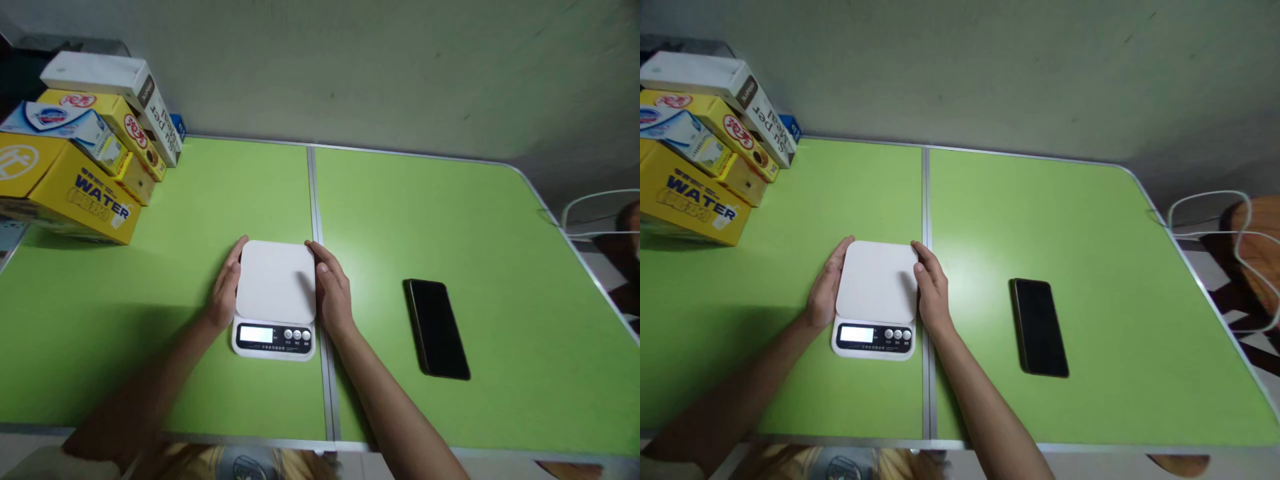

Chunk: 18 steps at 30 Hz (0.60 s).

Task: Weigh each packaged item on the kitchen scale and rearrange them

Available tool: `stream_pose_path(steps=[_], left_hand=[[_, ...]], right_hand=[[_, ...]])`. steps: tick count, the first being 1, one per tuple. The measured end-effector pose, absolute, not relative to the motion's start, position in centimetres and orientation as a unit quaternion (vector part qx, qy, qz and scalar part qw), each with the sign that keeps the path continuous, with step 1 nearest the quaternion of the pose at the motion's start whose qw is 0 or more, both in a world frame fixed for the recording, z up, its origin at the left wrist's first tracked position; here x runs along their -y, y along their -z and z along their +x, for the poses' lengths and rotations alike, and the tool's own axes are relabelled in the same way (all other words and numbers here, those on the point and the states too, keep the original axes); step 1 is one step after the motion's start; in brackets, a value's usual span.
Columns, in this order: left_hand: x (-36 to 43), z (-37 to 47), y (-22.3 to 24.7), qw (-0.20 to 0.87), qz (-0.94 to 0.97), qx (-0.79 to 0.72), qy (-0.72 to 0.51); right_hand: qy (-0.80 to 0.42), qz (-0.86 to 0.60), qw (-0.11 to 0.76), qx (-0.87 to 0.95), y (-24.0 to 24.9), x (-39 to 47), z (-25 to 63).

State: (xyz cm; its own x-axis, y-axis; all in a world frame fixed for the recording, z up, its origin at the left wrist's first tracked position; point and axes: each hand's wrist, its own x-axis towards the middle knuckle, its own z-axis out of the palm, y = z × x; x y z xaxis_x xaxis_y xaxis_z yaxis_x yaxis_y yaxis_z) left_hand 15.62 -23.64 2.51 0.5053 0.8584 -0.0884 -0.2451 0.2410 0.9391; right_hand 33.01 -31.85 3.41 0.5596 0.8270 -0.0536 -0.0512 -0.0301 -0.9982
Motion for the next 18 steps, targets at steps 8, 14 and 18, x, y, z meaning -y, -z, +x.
stream_pose_path(steps=[8, 14, 18], left_hand=[[23.6, 16.1, -3.4, 0.726, 0.487, -0.326, -0.36], [23.5, 13.9, -4.2, 0.647, 0.584, -0.378, -0.313], [22.7, 9.2, -3.8, 0.457, 0.698, -0.384, -0.396]], right_hand=[[-0.301, -0.67, 0.609, 0.299, -3.8, 31.6, 31.5], [-0.292, -0.651, 0.674, 0.192, -4.6, 30.8, 32.0], [-0.287, -0.633, 0.677, 0.241, -6.8, 30.1, 31.5]])
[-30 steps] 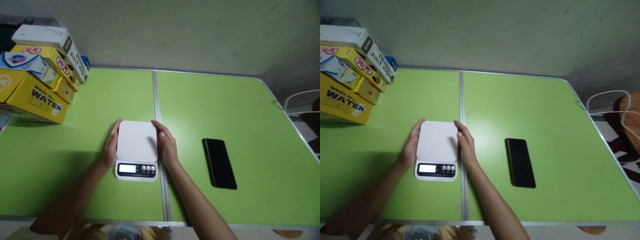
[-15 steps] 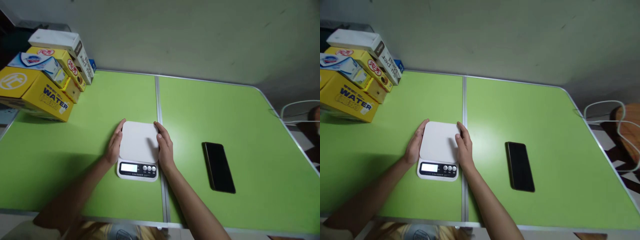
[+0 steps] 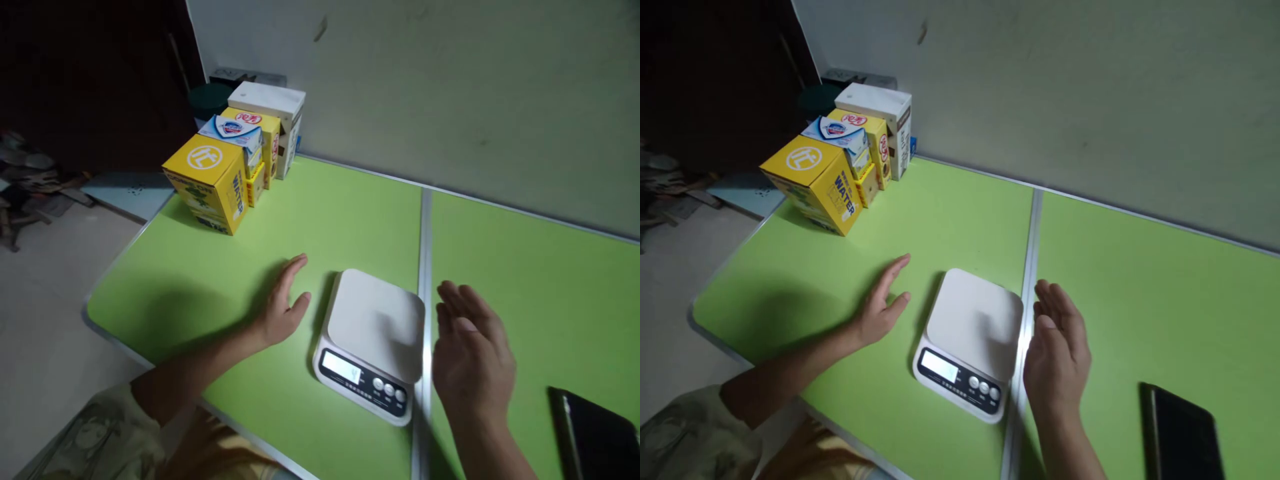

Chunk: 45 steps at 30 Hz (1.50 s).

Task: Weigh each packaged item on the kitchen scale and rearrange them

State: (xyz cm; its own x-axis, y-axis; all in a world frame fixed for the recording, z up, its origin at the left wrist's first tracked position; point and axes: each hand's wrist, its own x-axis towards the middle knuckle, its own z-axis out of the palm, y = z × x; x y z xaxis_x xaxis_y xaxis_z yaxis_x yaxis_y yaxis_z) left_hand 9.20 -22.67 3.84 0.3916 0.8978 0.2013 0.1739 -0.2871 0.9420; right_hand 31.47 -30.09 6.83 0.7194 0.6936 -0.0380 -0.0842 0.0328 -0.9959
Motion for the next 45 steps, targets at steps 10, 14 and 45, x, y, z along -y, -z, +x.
stream_pose_path(steps=[10, 14, 45], left_hand=[[15.6, -0.3, -9.4, 0.0, 0.779, -0.41, -0.475], [13.2, -1.3, -10.3, -0.049, 0.794, -0.442, -0.414], [21.8, 1.4, -10.2, 0.35, 0.775, -0.35, -0.394]], right_hand=[[-0.288, -0.561, 0.39, 0.671, -11.8, 22.7, 22.0], [-0.182, -0.497, 0.343, 0.776, -12.5, 17.4, 17.9], [-0.294, -0.525, 0.413, 0.683, -17.2, 23.9, 25.9]])
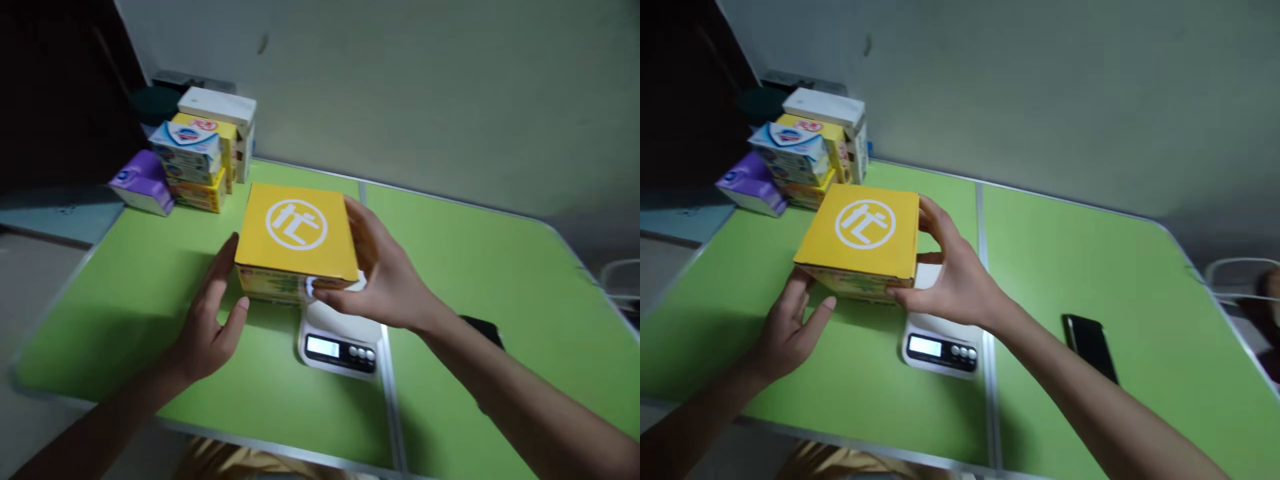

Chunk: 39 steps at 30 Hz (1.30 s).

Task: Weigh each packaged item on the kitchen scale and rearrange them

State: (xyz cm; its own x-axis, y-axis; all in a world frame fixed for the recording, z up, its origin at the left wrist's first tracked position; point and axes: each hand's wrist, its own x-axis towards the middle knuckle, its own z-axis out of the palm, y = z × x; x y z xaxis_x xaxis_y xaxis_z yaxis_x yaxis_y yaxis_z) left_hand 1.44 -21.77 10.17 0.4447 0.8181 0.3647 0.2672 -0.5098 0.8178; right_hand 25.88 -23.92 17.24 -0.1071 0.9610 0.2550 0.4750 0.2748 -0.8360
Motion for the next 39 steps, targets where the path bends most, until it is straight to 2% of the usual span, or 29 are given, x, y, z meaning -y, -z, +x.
stream_pose_path(steps=[6, 13, 27, 34, 39], left_hand=[[24.6, 7.9, -12.3, 0.347, 0.825, -0.231, -0.382], [26.0, 11.1, -10.6, 0.435, 0.789, -0.248, -0.355], [25.9, 11.7, -10.1, 0.477, 0.743, -0.293, -0.367], [24.1, 10.7, -10.7, 0.451, 0.742, -0.318, -0.38], [23.4, 9.9, -10.3, 0.443, 0.74, -0.325, -0.389]], right_hand=[[-0.227, -0.585, 0.427, 0.651, -18.0, 30.4, 32.1], [-0.294, -0.569, 0.467, 0.61, -15.4, 31.3, 35.2], [-0.279, -0.571, 0.418, 0.649, -14.5, 31.3, 36.7], [-0.262, -0.605, 0.426, 0.62, -13.4, 31.9, 38.6], [-0.313, -0.611, 0.45, 0.571, -13.1, 32.2, 39.0]])
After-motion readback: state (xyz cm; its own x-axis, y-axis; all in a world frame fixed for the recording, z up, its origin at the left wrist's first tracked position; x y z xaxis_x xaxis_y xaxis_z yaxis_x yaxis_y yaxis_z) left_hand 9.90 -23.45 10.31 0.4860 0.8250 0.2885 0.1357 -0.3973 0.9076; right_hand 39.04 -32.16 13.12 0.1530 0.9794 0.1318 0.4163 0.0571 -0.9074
